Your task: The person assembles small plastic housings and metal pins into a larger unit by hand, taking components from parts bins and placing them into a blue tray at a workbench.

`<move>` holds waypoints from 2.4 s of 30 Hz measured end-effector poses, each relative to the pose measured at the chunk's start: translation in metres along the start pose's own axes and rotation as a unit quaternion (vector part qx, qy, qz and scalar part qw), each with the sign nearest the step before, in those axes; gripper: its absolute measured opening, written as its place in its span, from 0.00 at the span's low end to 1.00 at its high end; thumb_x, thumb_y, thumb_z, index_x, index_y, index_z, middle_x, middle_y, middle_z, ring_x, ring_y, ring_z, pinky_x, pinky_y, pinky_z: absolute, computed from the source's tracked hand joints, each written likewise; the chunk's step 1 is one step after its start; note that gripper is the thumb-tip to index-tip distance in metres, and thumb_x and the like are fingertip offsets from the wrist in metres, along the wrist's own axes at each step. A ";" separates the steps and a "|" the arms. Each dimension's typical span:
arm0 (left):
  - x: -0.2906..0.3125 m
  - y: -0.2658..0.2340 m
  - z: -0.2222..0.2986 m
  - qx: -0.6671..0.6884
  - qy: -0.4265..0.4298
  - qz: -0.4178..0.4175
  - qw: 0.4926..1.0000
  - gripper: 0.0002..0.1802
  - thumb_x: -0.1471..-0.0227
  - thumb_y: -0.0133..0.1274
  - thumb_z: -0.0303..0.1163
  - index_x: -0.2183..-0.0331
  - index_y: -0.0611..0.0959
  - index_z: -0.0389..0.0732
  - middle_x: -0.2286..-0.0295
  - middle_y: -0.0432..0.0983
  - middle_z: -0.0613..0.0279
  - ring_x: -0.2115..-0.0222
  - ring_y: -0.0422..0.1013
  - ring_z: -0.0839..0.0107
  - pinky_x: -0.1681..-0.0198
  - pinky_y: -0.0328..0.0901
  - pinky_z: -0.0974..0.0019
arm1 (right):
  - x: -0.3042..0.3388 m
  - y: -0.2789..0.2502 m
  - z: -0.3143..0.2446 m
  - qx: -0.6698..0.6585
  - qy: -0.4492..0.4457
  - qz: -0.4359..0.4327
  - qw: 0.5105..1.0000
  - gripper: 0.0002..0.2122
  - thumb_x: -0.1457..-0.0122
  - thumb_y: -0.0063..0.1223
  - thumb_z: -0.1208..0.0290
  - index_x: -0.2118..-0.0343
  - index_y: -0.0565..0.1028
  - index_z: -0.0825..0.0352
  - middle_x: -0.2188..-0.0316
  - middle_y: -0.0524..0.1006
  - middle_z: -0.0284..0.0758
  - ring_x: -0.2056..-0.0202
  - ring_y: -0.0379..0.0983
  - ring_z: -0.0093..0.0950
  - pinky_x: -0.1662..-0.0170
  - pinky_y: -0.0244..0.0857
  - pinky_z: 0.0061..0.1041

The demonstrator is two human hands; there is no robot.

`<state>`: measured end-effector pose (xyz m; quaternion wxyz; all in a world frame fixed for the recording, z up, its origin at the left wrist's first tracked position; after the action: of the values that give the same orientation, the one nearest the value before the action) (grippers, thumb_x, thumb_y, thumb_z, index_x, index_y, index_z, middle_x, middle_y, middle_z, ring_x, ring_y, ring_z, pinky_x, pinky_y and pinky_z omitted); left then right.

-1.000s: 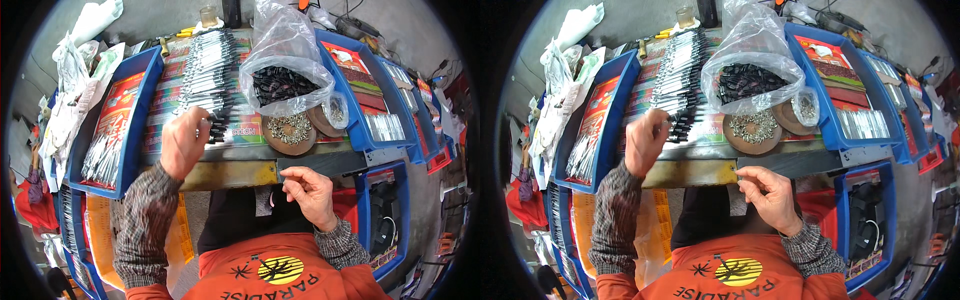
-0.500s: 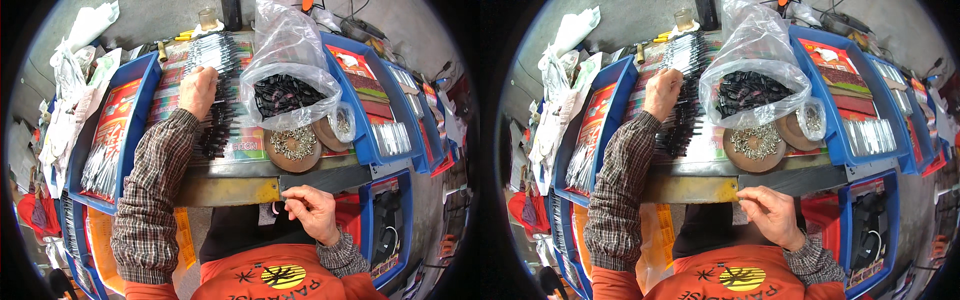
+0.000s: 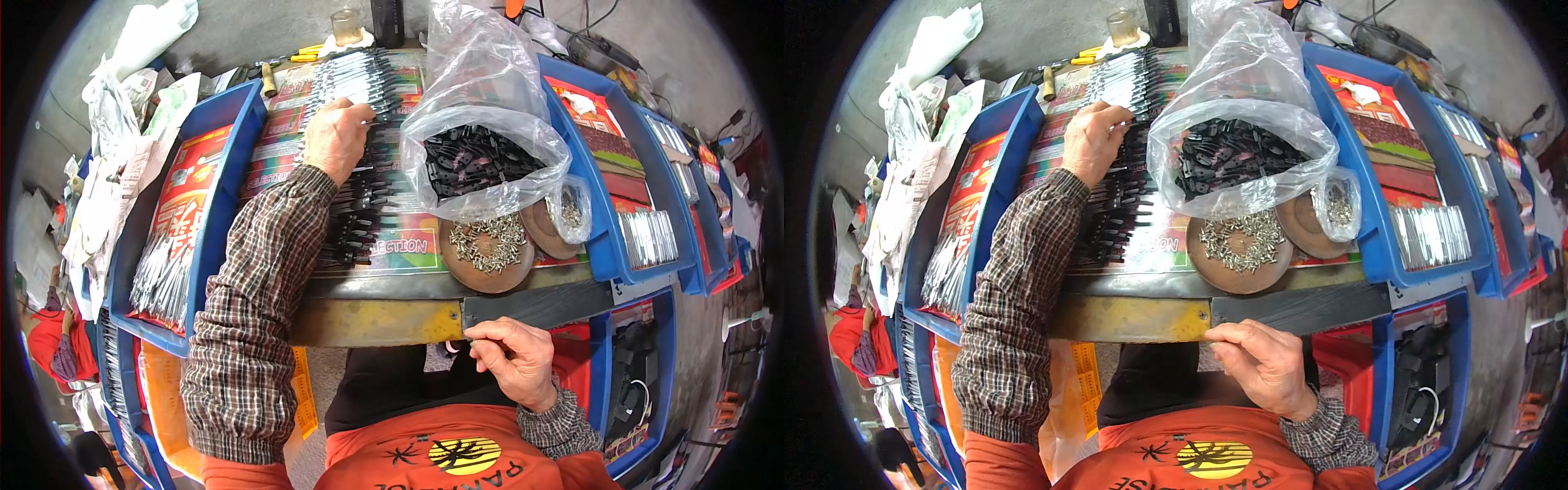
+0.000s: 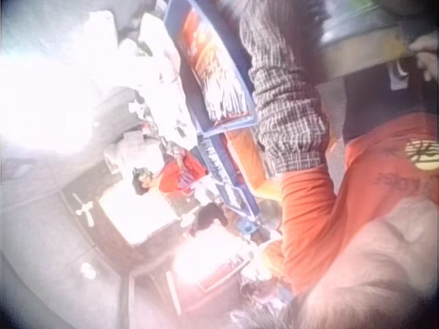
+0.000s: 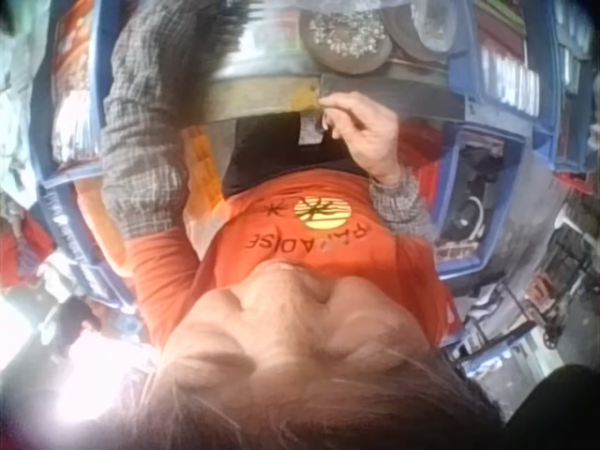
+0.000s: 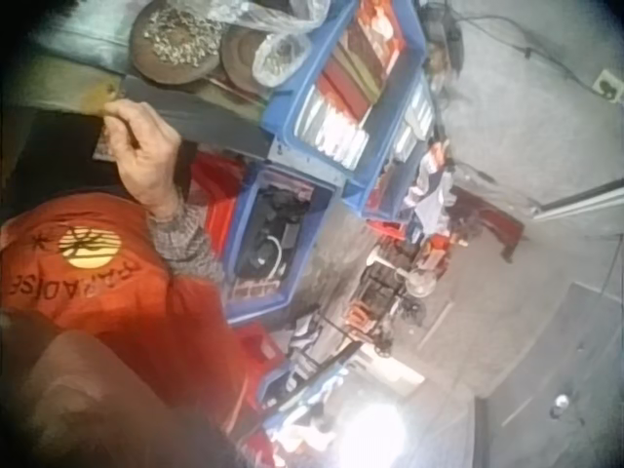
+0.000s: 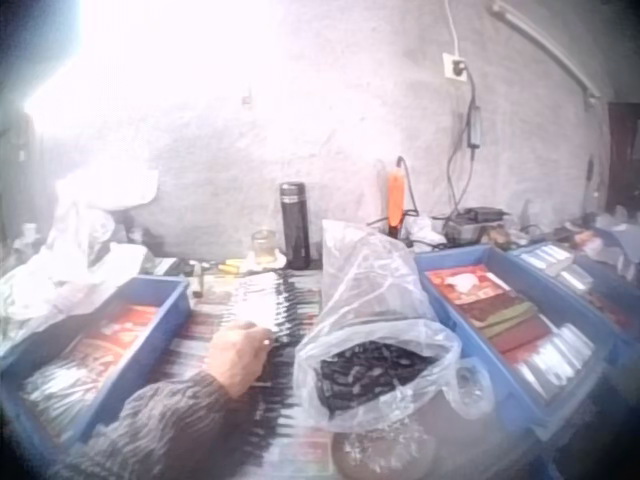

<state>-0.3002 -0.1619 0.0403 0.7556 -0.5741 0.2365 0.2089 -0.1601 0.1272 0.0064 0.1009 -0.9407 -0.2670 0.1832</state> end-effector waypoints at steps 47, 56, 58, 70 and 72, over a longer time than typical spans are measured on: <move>0.184 -0.193 -0.175 -0.259 -0.229 -0.191 0.919 0.05 0.60 0.55 0.29 0.75 0.84 0.43 0.75 0.79 0.52 0.70 0.76 0.53 0.65 0.70 0.56 | 0.009 0.013 0.004 0.026 0.058 0.024 0.998 0.04 0.44 0.51 0.83 0.68 0.76 0.75 0.77 0.75 0.33 0.79 0.70 0.16 0.77 0.63 0.13; 0.183 -0.187 -0.201 -0.278 -0.233 -0.232 0.903 0.08 0.63 0.53 0.30 0.77 0.82 0.37 0.74 0.78 0.45 0.69 0.76 0.48 0.65 0.71 0.50 | 0.006 -0.007 -0.018 0.126 0.003 -0.006 0.992 0.04 0.46 0.52 0.83 0.68 0.77 0.72 0.78 0.76 0.34 0.79 0.72 0.19 0.75 0.65 0.17; 0.189 -0.191 -0.207 -0.297 -0.199 -0.220 0.908 0.08 0.62 0.52 0.29 0.78 0.81 0.36 0.75 0.77 0.43 0.69 0.74 0.46 0.67 0.69 0.48 | 0.003 -0.015 -0.025 0.154 -0.039 -0.003 0.987 0.05 0.46 0.52 0.83 0.67 0.78 0.72 0.78 0.75 0.33 0.79 0.71 0.18 0.76 0.64 0.16; 0.210 -0.199 -0.273 -0.232 -0.096 -0.044 0.967 0.05 0.53 0.46 0.18 0.72 0.67 0.35 0.78 0.69 0.45 0.73 0.68 0.44 0.70 0.61 0.49 | -0.002 -0.144 -0.073 0.399 -0.118 0.183 0.891 0.03 0.47 0.55 0.78 0.69 0.76 0.70 0.73 0.77 0.41 0.72 0.75 0.38 0.69 0.68 0.31; 0.203 -0.210 -0.262 -0.213 -0.097 -0.027 0.972 0.04 0.49 0.46 0.19 0.70 0.67 0.35 0.78 0.67 0.45 0.75 0.70 0.48 0.72 0.64 0.55 | -0.011 -0.178 -0.065 0.442 -0.120 0.212 0.863 0.03 0.46 0.54 0.77 0.70 0.77 0.70 0.72 0.78 0.42 0.71 0.75 0.39 0.68 0.67 0.32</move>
<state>-0.0448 -0.4591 0.0204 0.6402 -0.7052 0.0966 0.2889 -0.2258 0.2641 0.1202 0.4319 -0.8021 0.0376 0.4108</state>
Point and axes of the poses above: each hand's wrist, its own x-axis away from the middle knuckle, its own y-axis out of the palm, z = x × y, the point moved 7 cm from there along -x, towards the middle knuckle
